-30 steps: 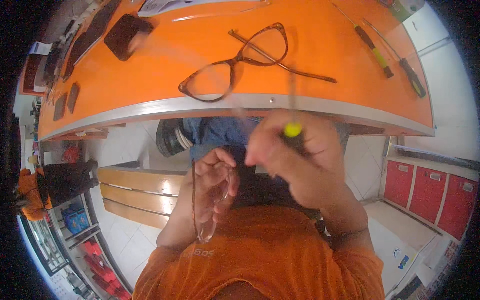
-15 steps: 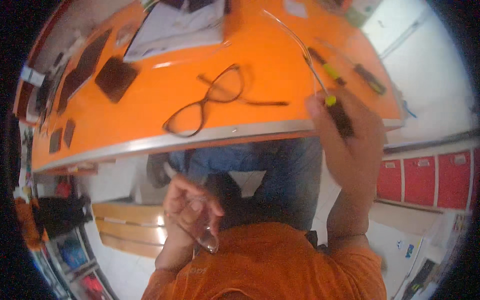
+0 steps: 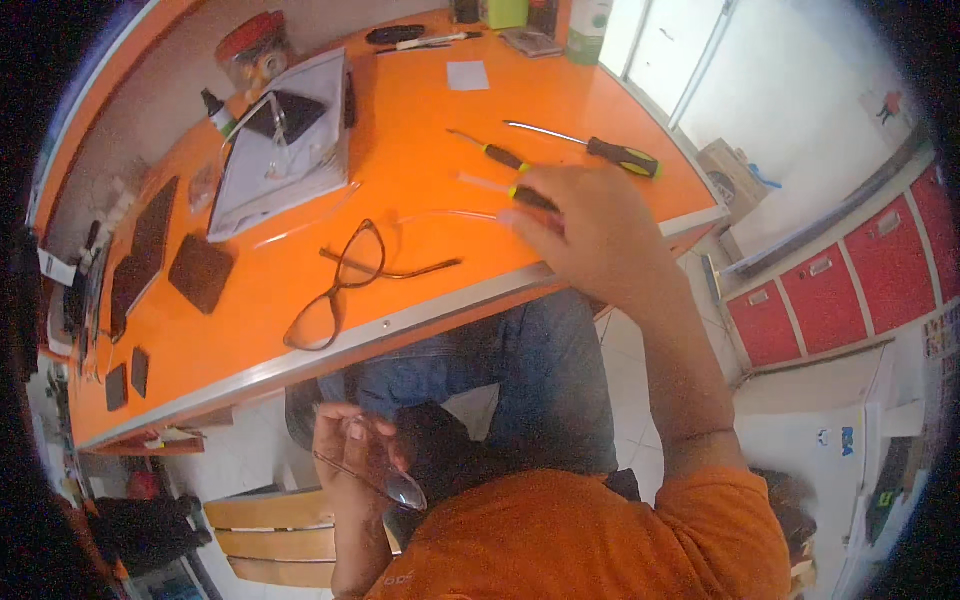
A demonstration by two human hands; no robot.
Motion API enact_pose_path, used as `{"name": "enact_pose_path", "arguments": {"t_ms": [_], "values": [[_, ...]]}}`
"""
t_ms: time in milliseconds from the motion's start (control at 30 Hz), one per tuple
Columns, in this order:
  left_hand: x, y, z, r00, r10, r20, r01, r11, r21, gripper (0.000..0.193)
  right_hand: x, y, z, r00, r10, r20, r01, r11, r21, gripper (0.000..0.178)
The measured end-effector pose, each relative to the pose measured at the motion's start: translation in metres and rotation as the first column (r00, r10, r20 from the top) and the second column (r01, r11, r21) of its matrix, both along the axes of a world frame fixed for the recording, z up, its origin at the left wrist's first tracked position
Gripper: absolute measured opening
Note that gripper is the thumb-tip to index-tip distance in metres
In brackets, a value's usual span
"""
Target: The person repairs a pair of eyeglasses by using a small screwdriver to tighten or adjust the hinges and frames while holding them by hand.
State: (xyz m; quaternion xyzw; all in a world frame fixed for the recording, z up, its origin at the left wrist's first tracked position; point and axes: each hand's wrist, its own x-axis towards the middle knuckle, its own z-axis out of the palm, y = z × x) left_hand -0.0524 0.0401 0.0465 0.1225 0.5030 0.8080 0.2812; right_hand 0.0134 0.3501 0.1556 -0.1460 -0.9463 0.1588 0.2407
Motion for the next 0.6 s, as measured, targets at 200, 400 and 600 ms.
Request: {"name": "enact_pose_path", "arguments": {"t_ms": [200, 400, 600], "values": [[-0.004, -0.001, -0.009, 0.995, -0.064, 0.074, 0.070, 0.994, -0.082, 0.025, 0.023, 0.017, 0.004, 0.986, -0.134, -0.103, 0.126, 0.989, -0.078, 0.020], [-0.006, 0.017, -0.001, 0.978, -0.092, 0.189, 0.098, 0.995, -0.023, 0.023, 0.014, 0.007, -0.018, 0.992, -0.016, -0.127, 0.027, 0.996, 0.090, 0.027], [-0.011, 0.011, -0.008, 0.976, -0.138, 0.167, 0.138, 0.990, 0.011, 0.023, 0.001, 0.003, -0.018, 0.988, 0.017, -0.154, 0.000, 0.994, 0.105, 0.022]]}}
